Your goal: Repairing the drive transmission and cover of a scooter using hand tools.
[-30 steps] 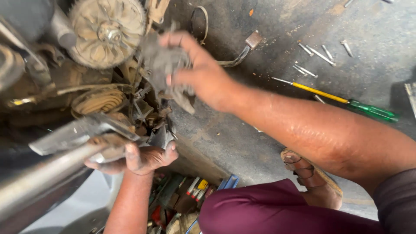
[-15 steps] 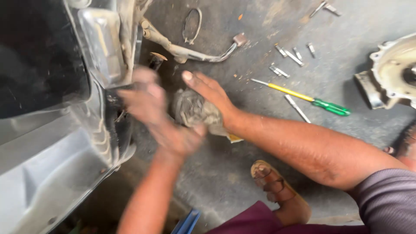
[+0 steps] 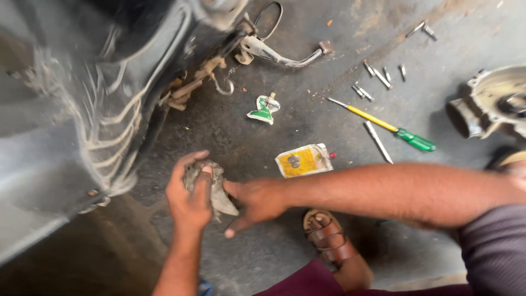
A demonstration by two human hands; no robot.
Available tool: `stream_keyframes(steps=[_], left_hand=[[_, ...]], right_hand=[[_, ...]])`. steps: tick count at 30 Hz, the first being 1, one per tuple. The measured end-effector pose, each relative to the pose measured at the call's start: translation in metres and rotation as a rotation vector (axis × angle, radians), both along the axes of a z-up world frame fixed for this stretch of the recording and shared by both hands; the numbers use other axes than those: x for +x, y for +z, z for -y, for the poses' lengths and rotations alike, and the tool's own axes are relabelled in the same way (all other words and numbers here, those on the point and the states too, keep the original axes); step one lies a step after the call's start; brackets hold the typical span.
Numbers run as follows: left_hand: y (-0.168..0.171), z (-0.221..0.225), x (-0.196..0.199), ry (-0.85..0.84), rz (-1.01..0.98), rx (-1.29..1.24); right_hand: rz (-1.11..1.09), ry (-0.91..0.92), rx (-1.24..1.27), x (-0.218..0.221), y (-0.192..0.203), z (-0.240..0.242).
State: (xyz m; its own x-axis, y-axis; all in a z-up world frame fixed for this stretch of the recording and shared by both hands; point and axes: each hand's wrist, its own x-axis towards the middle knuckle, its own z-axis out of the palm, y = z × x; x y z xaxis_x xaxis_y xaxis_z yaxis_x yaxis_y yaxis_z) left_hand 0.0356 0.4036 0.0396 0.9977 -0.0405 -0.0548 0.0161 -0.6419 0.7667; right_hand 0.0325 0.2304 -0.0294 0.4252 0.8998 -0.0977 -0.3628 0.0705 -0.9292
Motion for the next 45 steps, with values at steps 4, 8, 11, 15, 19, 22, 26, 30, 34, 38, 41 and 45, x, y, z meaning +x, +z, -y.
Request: stream_keyframes(steps=[4,8,11,15,19,22,26,30,34,38,41,45], left_hand=[[-0.031,-0.007,-0.003,0.018,-0.361,-0.166],[-0.089,0.032,-0.022,-0.119,-0.767,-0.537],[-0.087,0.07,-0.012,-0.326,-0.615,-0.352],[-0.087,0.1,0.021,-0.351,-0.473,-0.114],[-0.106,0.146,0.02,-0.192,-0.544,-0.602],[-0.094,0.22,0.004,-0.271,-0.649,-0.971],[-0.136,0.35,-0.053,-0.451,-0.505,-1.065],[-0.099,0.388,-0.078,-0.383,-0.741,-1.299],[-0.09,0.399,-0.081,-0.564,-0.879,-1.07],[-0.081,0.427,-0.043,-0.745,0.024,-0.299],[-0.092,0.438,-0.019,-0.831,0.336,-0.06],[-0.124,0.412,-0.012,-0.958,0.272,-0.016]], right_hand=[[0.886,0.335,-0.725,0.013,0.02,0.017],[1.487,0.491,-0.801,0.001,-0.015,0.082],[1.691,0.573,-0.729,-0.003,-0.001,0.154],[1.862,0.549,-0.368,-0.004,0.049,0.209],[0.98,-0.049,-0.866,-0.019,0.045,0.238],[0.152,-0.449,-0.844,-0.041,0.001,0.268],[0.187,-1.001,-0.44,-0.048,-0.036,0.33],[0.242,-0.985,-0.691,-0.033,-0.027,0.399],[0.204,-1.299,-0.777,-0.032,-0.037,0.452],[0.054,-1.215,-0.769,-0.078,-0.101,0.475],[-0.776,-0.929,-0.389,-0.113,-0.1,0.433],[-0.954,-0.808,-0.208,-0.111,-0.092,0.44]])
